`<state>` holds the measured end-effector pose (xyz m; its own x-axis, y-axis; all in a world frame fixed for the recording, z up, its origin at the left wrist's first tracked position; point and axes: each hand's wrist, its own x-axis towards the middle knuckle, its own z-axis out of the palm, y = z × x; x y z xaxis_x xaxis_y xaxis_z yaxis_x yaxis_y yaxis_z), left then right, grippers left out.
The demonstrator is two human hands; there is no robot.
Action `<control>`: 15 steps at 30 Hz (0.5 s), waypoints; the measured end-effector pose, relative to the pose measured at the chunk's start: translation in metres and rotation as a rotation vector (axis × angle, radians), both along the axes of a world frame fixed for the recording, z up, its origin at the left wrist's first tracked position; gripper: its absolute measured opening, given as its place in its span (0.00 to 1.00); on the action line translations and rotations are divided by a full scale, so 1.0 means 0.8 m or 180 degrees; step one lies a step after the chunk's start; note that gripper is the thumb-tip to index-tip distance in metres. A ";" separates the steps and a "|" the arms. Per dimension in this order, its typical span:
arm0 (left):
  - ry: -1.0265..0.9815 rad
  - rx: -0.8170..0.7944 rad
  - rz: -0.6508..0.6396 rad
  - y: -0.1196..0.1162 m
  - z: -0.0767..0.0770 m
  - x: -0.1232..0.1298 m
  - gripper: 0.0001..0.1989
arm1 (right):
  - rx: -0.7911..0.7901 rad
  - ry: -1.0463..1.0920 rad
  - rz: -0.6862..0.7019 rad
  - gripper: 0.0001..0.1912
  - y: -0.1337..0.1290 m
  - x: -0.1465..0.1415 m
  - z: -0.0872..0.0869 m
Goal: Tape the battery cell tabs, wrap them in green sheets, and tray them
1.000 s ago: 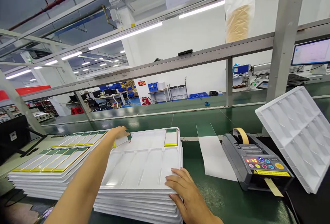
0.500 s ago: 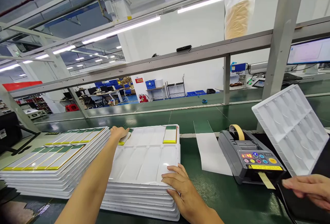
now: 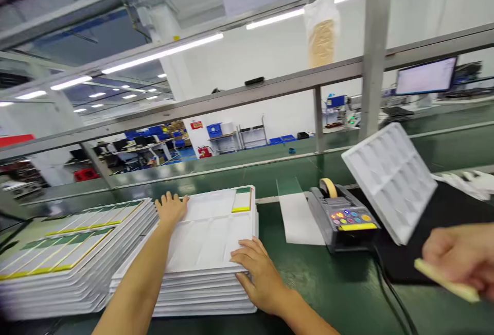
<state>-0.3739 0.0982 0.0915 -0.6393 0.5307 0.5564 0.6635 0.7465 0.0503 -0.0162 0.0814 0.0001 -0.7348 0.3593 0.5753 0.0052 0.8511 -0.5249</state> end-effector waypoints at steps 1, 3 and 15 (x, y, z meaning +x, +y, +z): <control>0.0117 0.0034 -0.0157 0.010 0.007 0.016 0.20 | 0.0061 0.0042 -0.0007 0.16 -0.002 0.000 0.002; 0.0384 0.0133 -0.0648 0.038 0.024 0.061 0.21 | 0.0197 0.0175 -0.0081 0.22 -0.005 0.000 0.003; 0.1853 0.0897 -0.5940 -0.003 0.025 0.488 0.14 | 0.0018 0.0474 -0.1805 0.16 -0.033 0.084 -0.076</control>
<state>0.0169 0.0958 0.1117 0.7717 0.0845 0.6304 0.4544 -0.7668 -0.4534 0.0513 0.0550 -0.0604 -0.3398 0.6693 0.6608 0.3871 0.7398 -0.5504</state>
